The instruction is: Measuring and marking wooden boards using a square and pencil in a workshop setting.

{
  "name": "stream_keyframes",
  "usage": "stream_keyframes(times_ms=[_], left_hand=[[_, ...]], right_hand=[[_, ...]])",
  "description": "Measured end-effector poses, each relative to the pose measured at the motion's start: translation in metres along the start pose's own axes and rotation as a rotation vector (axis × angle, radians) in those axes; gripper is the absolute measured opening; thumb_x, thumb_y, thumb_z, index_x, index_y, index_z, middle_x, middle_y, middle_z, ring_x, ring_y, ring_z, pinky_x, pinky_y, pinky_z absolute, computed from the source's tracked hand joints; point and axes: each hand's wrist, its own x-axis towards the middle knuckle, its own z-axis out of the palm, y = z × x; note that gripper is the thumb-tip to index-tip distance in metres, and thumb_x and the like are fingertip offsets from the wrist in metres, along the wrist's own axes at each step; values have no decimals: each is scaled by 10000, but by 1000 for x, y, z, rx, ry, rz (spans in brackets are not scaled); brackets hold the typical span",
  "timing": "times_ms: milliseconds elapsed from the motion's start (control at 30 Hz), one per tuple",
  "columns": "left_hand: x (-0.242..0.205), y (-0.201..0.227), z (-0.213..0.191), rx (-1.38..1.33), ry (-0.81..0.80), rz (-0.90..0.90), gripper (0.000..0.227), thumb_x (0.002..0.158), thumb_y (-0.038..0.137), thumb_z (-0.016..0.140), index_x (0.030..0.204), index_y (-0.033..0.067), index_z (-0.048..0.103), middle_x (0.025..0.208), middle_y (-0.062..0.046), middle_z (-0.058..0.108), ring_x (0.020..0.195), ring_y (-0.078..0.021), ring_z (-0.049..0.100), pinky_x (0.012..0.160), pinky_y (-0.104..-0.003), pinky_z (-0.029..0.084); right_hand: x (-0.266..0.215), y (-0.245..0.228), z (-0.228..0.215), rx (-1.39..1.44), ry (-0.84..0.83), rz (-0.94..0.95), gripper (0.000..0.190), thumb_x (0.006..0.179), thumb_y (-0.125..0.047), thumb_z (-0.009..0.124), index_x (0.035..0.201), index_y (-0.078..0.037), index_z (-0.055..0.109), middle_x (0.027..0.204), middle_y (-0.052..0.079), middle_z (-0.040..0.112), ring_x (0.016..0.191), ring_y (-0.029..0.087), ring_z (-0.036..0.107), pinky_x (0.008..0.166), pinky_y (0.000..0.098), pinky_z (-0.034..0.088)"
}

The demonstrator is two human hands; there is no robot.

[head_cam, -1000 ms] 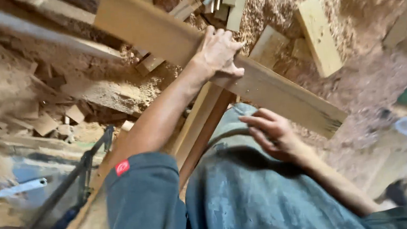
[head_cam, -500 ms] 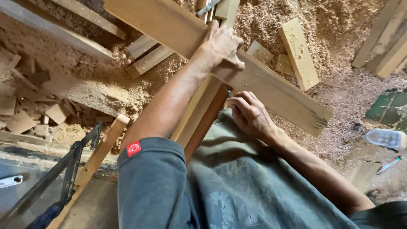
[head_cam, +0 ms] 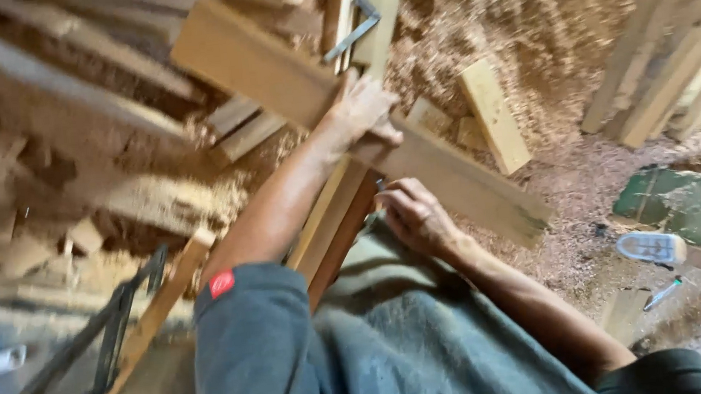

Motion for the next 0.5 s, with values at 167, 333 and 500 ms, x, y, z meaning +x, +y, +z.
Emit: stream_keyframes(times_ms=[167,333,500], left_hand=[[18,-1,-20,-94,-233,-3,709,855,909,443,1093,276,654,1007,-87,578,1103,-287,547,1080,-577,347],[18,-10,-58,-154,-597,-36,735,774,953,427,1034,284,583,964,-61,533,985,-264,512,982,-520,332],[26,-15,-49,-133,-981,-90,1009,434,1116,421,1093,402,696,961,-35,644,926,-254,621,845,-502,423]], right_hand=[[-17,18,9,15,3,9,113,907,-65,608,1000,-42,669,928,164,618,826,403,643,710,481,564],[-7,13,5,61,-13,13,76,919,-63,601,977,-45,646,929,156,601,815,391,632,702,470,559],[-7,6,-16,121,-73,30,87,947,-82,573,991,-23,617,906,172,567,787,409,611,683,481,555]])
